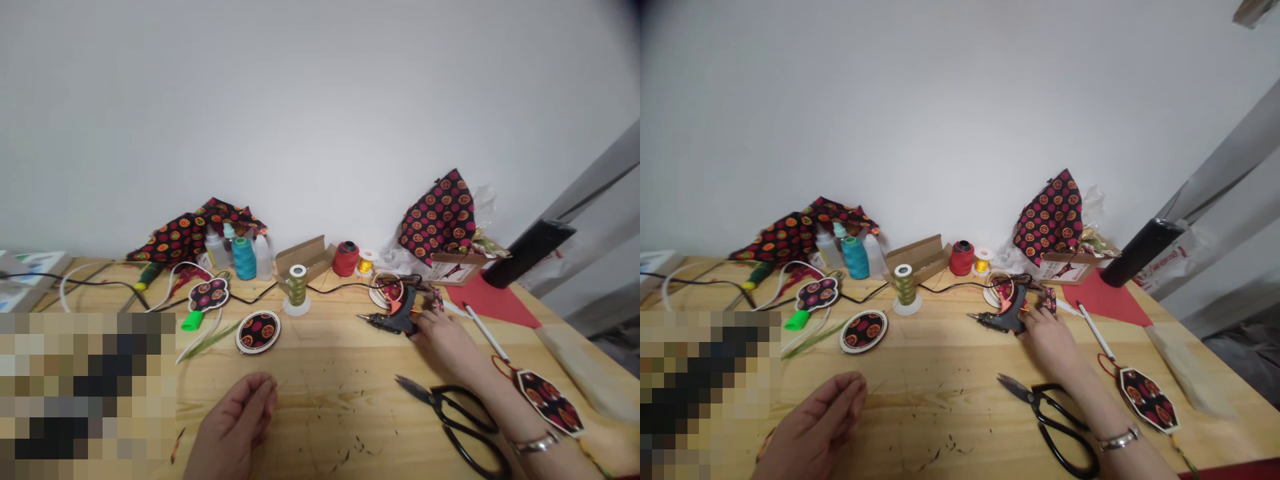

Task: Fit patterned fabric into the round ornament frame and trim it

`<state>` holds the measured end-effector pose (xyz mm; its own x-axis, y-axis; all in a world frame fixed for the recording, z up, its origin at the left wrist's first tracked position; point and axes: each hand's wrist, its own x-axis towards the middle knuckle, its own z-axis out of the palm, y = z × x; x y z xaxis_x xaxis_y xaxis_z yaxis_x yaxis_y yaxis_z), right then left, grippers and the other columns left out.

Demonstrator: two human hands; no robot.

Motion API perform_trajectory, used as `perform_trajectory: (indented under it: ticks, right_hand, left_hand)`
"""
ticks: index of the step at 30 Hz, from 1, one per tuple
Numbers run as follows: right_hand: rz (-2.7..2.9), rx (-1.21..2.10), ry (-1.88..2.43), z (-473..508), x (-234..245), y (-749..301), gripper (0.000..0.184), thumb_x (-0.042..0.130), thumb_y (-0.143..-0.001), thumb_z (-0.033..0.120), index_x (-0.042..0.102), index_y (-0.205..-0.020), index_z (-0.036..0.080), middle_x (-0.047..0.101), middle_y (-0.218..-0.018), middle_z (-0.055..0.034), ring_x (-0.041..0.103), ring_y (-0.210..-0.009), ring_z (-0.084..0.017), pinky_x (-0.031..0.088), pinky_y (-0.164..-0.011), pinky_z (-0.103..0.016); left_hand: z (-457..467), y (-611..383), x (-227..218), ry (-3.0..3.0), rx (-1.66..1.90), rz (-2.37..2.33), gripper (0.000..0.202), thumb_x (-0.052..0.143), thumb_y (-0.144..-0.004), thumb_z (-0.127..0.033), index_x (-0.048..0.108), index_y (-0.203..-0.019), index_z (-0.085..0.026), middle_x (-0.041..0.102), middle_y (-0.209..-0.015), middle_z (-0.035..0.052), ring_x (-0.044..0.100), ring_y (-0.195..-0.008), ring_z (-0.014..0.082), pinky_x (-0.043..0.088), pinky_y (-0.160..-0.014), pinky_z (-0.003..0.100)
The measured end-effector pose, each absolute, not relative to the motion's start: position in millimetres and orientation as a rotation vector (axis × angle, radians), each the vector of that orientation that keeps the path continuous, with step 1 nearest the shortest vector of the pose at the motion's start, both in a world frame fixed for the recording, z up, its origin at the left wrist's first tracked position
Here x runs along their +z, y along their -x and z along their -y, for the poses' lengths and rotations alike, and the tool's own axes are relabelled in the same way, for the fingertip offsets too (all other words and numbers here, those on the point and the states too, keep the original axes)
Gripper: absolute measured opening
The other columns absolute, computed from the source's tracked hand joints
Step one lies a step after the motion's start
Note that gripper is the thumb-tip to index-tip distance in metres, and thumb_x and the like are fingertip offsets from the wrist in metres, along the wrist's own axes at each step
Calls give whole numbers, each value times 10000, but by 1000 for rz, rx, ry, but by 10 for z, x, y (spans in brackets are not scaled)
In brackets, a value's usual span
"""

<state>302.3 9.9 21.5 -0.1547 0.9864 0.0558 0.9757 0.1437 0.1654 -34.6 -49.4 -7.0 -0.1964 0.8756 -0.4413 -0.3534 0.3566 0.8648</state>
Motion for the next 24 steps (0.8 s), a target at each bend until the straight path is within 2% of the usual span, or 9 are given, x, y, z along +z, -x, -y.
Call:
perform_trajectory:
  ticks: [8, 15, 19, 22, 24]
  right_hand:
    - [-2361, 366, -1897, 33, 55, -2878, 196, 460, -891, 145, 652, -865, 117, 670, -920, -146, 587, -915, -293, 398, -776, -399]
    - [-2330, 423, -1981, -84, 207, -2962, 235, 432, -843, 37, 659, -852, 98, 663, -955, -196, 578, -940, -326, 378, -795, -424]
    - [-2346, 357, -2108, -172, 347, -2954, 215, 467, -782, -9, 662, -795, 81, 663, -925, -237, 591, -917, -360, 392, -750, -434]
    - [-2466, 217, -2167, -260, 446, -2644, 153, 524, -820, 91, 665, -762, 108, 672, -866, -201, 606, -878, -329, 419, -731, -403]
    - [-2628, 44, -2144, -381, 479, -2290, 131, 549, -858, 195, 670, -872, 147, 682, -903, -122, 620, -862, -247, 444, -739, -332]
  left_hand:
    - [544, 362, -114, -616, 1191, -1363, 359, 795, -550, -479, 670, -752, -210, 563, -544, -56, 485, -502, 101, 368, -454, 163]
    - [553, 367, -108, -643, 1172, -1315, 309, 764, -607, -454, 663, -750, -199, 565, -561, -46, 466, -502, 99, 360, -456, 170]
    - [501, 351, -47, -659, 1168, -1221, 267, 757, -644, -419, 662, -752, -194, 578, -587, -38, 457, -507, 83, 358, -461, 159]
    - [458, 283, 30, -671, 1163, -1187, 252, 750, -657, -412, 652, -722, -189, 571, -572, -42, 438, -493, 70, 344, -456, 147]
    - [449, 228, 66, -688, 1133, -1149, 265, 745, -662, -419, 636, -682, -178, 543, -540, -49, 396, -459, 56, 303, -429, 140]
